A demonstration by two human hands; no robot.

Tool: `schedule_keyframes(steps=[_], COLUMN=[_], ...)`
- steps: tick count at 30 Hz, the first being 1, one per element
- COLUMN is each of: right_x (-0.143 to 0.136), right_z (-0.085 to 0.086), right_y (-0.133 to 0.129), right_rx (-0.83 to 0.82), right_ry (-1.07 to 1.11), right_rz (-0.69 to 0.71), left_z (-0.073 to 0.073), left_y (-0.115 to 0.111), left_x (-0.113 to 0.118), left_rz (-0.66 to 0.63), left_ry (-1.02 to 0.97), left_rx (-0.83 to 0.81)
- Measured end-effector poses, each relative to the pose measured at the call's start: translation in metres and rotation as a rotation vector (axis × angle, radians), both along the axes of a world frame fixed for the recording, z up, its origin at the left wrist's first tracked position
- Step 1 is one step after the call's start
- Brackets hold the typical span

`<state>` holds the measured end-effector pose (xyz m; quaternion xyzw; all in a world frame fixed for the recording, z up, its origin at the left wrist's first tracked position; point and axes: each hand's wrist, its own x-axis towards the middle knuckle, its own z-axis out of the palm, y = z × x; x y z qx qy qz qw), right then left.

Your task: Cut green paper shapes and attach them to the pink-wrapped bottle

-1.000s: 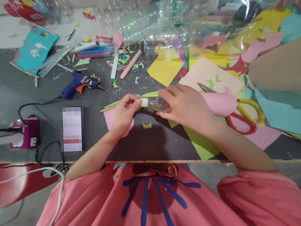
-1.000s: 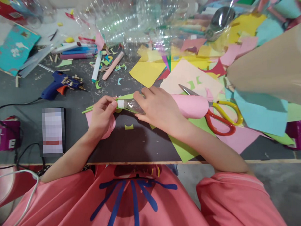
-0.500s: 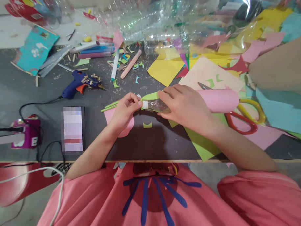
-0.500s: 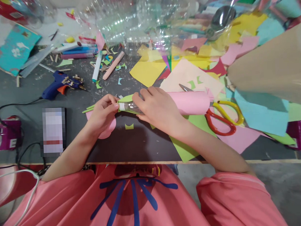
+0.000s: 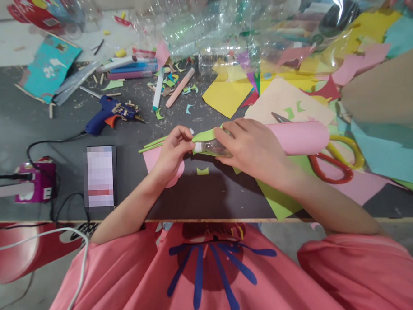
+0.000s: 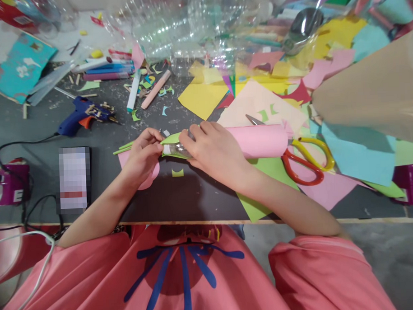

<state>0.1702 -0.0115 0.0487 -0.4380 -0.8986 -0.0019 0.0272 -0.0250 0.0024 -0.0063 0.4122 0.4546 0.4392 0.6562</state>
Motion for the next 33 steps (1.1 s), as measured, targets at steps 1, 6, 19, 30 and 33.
schedule_keyframes(steps=[1,6,19,30,33], right_x=[0.0004,0.0034,0.0027,0.0024,0.0023], right_z=[-0.0004,-0.0025,0.0017,0.0007,0.0006], right_y=[0.0002,0.0037,0.0046,0.0027,0.0024], right_rx=[-0.001,-0.022,-0.057,-0.043,-0.044], right_ry=[0.002,0.042,0.079,0.08,0.084], right_rz=[0.0,-0.037,-0.079,-0.077,-0.077], left_z=[-0.0005,-0.0045,0.0007,-0.004,-0.003], left_y=[0.0,-0.0008,-0.004,-0.0043,-0.0044], left_x=[-0.0001,0.0006,0.0042,0.0041,0.0044], left_rz=[0.002,0.034,0.121,0.124,0.127], left_ry=[0.001,0.029,0.271,0.23,0.216], left_rx=[0.006,0.053,0.321,0.247,0.242])
